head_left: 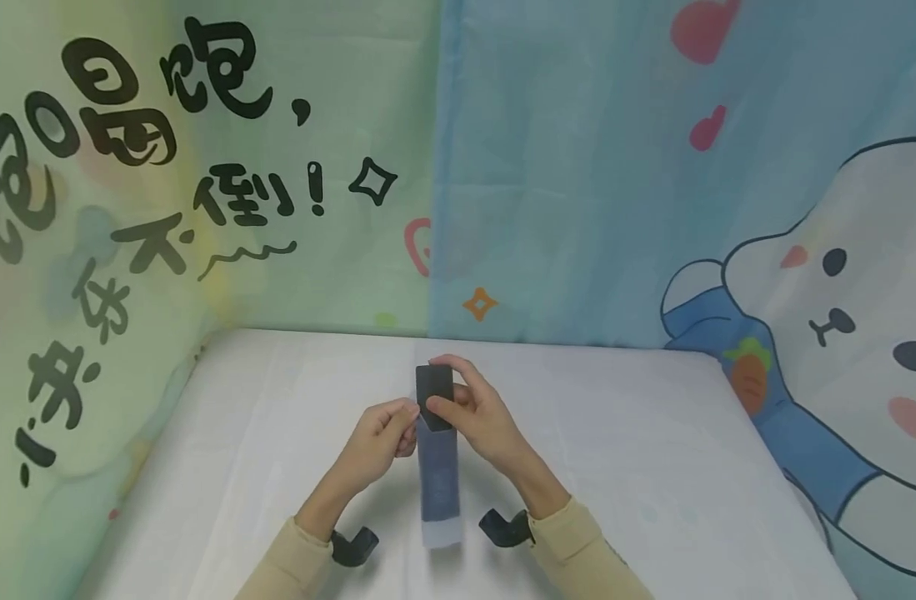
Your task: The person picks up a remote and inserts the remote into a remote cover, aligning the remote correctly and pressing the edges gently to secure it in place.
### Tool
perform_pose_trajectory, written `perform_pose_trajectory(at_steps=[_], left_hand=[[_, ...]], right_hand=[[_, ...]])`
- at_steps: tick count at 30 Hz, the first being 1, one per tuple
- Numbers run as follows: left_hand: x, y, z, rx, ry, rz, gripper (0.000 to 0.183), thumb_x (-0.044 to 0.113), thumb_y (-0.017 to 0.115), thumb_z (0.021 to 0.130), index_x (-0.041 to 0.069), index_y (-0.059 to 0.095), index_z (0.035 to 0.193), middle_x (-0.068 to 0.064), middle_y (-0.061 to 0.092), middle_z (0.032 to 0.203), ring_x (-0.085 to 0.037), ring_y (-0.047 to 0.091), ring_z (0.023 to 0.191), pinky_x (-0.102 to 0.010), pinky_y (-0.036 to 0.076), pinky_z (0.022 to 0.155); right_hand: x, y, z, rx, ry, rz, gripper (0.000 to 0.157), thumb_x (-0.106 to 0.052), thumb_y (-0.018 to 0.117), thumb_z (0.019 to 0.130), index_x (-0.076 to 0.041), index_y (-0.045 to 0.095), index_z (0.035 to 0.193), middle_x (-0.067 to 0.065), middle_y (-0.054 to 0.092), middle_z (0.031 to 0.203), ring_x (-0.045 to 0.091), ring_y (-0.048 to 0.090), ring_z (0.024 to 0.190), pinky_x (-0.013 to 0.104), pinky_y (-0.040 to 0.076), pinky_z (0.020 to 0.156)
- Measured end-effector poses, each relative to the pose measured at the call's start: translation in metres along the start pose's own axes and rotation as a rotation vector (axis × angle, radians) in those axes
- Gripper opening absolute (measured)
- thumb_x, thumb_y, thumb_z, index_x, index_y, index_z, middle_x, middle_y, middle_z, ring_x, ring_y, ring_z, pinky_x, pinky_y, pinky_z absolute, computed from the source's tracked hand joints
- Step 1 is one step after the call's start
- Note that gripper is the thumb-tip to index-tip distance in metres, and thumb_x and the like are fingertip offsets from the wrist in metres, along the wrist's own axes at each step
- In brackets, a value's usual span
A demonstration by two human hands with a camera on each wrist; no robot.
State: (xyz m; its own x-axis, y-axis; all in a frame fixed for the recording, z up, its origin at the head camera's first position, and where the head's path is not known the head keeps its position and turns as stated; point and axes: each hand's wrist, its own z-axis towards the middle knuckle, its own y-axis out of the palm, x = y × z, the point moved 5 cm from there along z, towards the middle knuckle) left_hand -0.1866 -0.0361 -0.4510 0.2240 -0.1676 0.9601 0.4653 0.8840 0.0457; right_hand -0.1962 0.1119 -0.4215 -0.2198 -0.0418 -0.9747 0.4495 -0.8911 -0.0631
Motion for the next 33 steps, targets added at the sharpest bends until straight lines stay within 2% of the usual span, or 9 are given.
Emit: perform_pose_trajectory(at_steps=[3,7,14,17,22,29,33], left_hand=[[0.001,0.002,0.001,0.067,-0.013,0.003,0.043,0.018,0.040,0.109,-0.002,0.042,0.070,0.002,0.040,0.059,-0.008,0.035,0.051,-0.022,0.032,0.050],[0.002,0.003,0.001,0.136,-0.053,0.000,0.042,0.018,0.040,0.108,0.002,0.042,0.069,0.001,0.040,0.057,-0.008,0.034,0.050,-0.020,0.033,0.050],[0.009,0.003,0.006,0.250,-0.106,-0.026,0.040,0.015,0.038,0.105,0.008,0.041,0.065,0.002,0.038,0.053,-0.010,0.037,0.048,-0.022,0.047,0.052],[0.012,0.002,0.010,0.279,-0.119,-0.039,0.041,0.014,0.039,0.104,0.009,0.041,0.064,0.001,0.037,0.052,-0.011,0.036,0.047,-0.021,0.045,0.050],[0.016,0.000,0.013,0.282,-0.137,-0.052,0.041,0.012,0.039,0.104,0.008,0.040,0.063,0.000,0.038,0.052,-0.012,0.037,0.047,-0.021,0.045,0.050],[0.019,-0.003,0.014,0.277,-0.147,-0.058,0.039,0.015,0.041,0.102,0.008,0.041,0.063,0.000,0.038,0.053,-0.011,0.037,0.047,-0.021,0.043,0.050],[0.016,0.001,0.012,0.212,-0.154,-0.046,0.038,0.016,0.042,0.104,0.007,0.044,0.067,0.000,0.040,0.056,-0.010,0.038,0.050,-0.022,0.041,0.052]], right_hand=[[-0.004,0.001,-0.002,-0.002,-0.023,-0.026,0.050,-0.013,0.062,0.101,-0.010,0.041,0.147,0.021,0.068,0.111,0.035,0.067,0.098,0.037,0.056,0.079],[-0.004,0.002,-0.003,-0.001,-0.021,-0.040,0.047,-0.010,0.060,0.102,-0.012,0.043,0.146,0.021,0.069,0.108,0.027,0.069,0.095,0.037,0.057,0.078],[-0.008,0.003,-0.005,-0.011,-0.049,-0.055,0.047,-0.009,0.061,0.101,-0.011,0.044,0.145,0.021,0.068,0.110,0.028,0.069,0.095,0.038,0.057,0.078],[-0.010,0.003,-0.004,-0.011,-0.065,-0.053,0.048,-0.008,0.062,0.101,-0.008,0.044,0.144,0.022,0.068,0.110,0.028,0.069,0.096,0.039,0.057,0.078],[-0.011,0.006,-0.005,-0.011,-0.081,-0.014,0.047,-0.006,0.062,0.100,-0.003,0.043,0.143,0.025,0.067,0.111,0.027,0.069,0.097,0.038,0.057,0.078],[-0.011,0.008,-0.006,0.001,-0.057,0.025,0.048,-0.009,0.064,0.099,-0.006,0.045,0.143,0.025,0.065,0.118,0.027,0.067,0.100,0.038,0.057,0.078],[-0.012,0.004,-0.008,0.004,-0.034,-0.017,0.048,-0.008,0.063,0.100,-0.007,0.044,0.144,0.023,0.065,0.117,0.027,0.068,0.100,0.038,0.057,0.079]])
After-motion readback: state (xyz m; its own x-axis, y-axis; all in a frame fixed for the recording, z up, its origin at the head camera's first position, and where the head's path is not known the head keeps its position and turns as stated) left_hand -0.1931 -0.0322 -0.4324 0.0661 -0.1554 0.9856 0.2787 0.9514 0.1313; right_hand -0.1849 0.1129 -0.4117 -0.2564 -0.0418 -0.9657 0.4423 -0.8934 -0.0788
